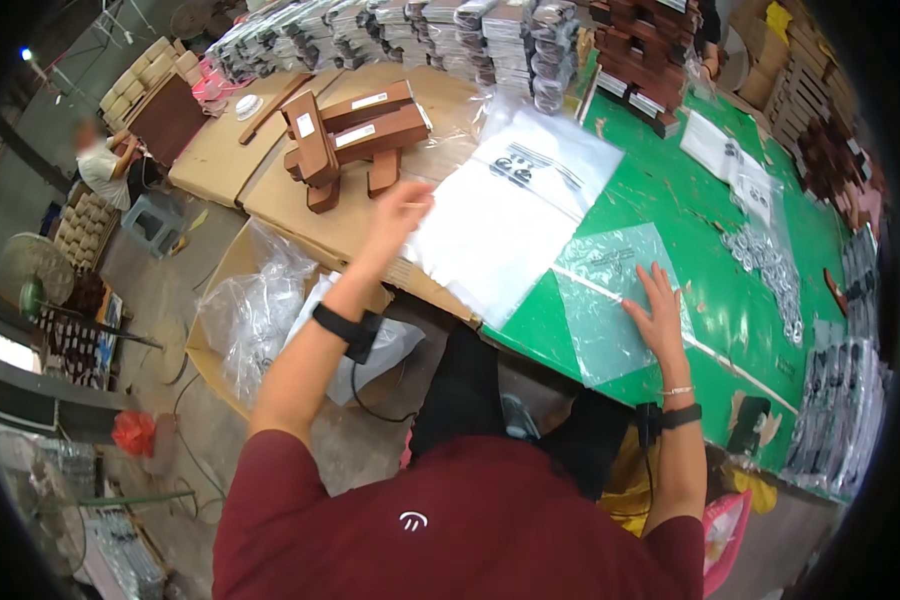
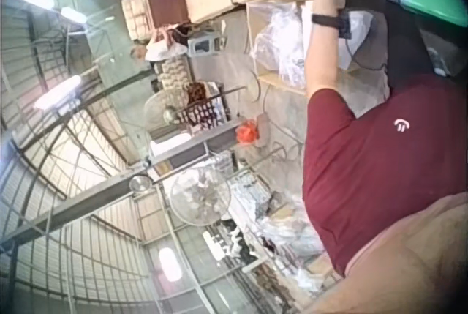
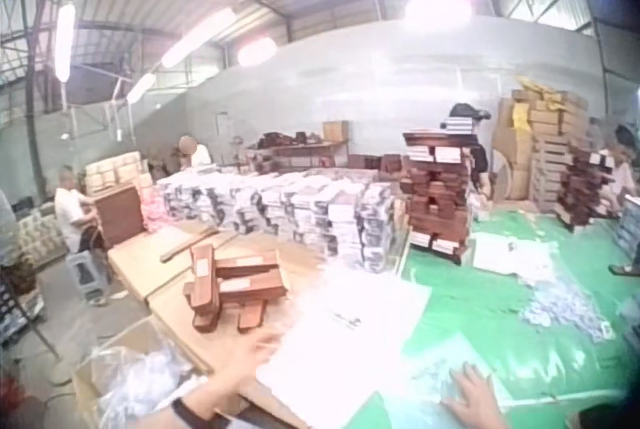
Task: Packing wooden furniture components into plastic bags and sealing them with tape.
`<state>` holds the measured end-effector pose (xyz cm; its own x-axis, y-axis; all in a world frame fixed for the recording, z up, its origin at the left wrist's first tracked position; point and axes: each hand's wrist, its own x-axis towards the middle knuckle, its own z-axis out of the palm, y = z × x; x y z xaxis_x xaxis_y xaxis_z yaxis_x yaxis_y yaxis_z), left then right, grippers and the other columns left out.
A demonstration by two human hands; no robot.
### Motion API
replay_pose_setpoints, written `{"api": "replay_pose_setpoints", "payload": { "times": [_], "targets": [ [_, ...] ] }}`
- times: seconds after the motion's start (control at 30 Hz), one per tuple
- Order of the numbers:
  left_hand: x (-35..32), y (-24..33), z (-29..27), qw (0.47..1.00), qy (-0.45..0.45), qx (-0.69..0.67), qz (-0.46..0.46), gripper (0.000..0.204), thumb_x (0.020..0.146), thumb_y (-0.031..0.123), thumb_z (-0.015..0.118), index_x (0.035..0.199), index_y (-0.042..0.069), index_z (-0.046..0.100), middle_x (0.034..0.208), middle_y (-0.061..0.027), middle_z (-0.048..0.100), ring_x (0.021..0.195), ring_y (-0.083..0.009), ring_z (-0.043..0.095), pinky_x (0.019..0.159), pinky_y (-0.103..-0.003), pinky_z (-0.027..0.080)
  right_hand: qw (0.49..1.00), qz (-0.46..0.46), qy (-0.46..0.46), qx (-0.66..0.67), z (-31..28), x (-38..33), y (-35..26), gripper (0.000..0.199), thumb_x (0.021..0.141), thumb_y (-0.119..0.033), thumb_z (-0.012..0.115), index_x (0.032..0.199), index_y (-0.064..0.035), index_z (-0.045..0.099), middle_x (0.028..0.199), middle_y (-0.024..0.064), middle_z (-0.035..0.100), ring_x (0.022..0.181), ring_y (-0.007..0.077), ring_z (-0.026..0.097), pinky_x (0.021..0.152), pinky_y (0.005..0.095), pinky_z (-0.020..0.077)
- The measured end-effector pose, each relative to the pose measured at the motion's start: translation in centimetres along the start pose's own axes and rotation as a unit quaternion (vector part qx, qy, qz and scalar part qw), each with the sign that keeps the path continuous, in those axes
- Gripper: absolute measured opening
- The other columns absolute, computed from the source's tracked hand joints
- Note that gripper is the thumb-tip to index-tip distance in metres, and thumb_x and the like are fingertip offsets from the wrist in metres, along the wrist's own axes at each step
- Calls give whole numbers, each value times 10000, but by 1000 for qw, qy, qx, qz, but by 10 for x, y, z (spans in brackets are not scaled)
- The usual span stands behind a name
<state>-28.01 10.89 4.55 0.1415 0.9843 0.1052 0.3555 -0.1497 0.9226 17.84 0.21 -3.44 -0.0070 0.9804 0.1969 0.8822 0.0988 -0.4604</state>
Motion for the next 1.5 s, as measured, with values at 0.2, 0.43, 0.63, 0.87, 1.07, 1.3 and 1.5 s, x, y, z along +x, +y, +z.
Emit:
{"api": "replay_pose_setpoints", "payload": {
  "times": [0.2,0.43,0.63,0.87,1.07,1.3,1.5],
  "targets": [
    [22,-43,-135,887,461,9,15,558,915,465,705,1298,87,555,1151,-89,613,964,-186,612,774,-361,530,999,-23,25,11,-16,-1,-12,645,876,-316,735,1455,-137,515,1578,194,374,1471,392,321,1182,615,179],
    [53,-92,-156,936,134,-317,-72,577,942,427,683,1416,181,466,1437,-43,463,1248,-243,502,974,-465,522,995,-101,-3,-11,2,0,-28,627,898,-363,696,1466,-176,507,1586,190,356,1472,397,310,1182,628,185],
    [71,-98,-154,890,233,-382,-85,686,892,214,760,1467,197,386,1377,-80,515,1240,-260,506,934,-447,543,997,-26,8,-73,30,24,-13,662,901,-464,666,1487,-221,475,1588,205,338,1474,429,287,1173,657,179],
    [-7,-2,-98,953,180,-243,7,794,882,234,752,1553,214,327,1551,-92,362,1333,-314,475,990,-453,486,993,-67,83,47,-5,34,-60,909,792,-361,793,1553,-170,334,1600,216,297,1480,412,283,1177,625,232],
    [-63,109,-6,965,-72,-249,32,883,790,223,767,1552,90,341,1524,-107,408,1328,-259,505,1050,-353,450,942,-274,183,-57,-101,18,-179,1077,643,-219,884,1556,-113,324,1607,199,281,1487,384,278,1206,552,246],
    [-92,118,57,894,-388,-166,-146,937,693,184,827,1525,99,404,1363,-137,538,1220,-240,565,1024,-344,456,979,-189,-76,21,-82,-79,-118,876,592,-252,887,1356,-78,496,1057,137,628,1006,355,622,872,445,494],
    [-78,91,121,894,-391,-201,-89,786,921,321,682,1587,138,307,1361,-123,573,1224,-175,551,1036,-326,433,999,-43,13,-21,-94,-135,-83,499,655,-285,792,1108,-152,630,1040,92,655,984,319,654,794,432,537]
  ]
}}
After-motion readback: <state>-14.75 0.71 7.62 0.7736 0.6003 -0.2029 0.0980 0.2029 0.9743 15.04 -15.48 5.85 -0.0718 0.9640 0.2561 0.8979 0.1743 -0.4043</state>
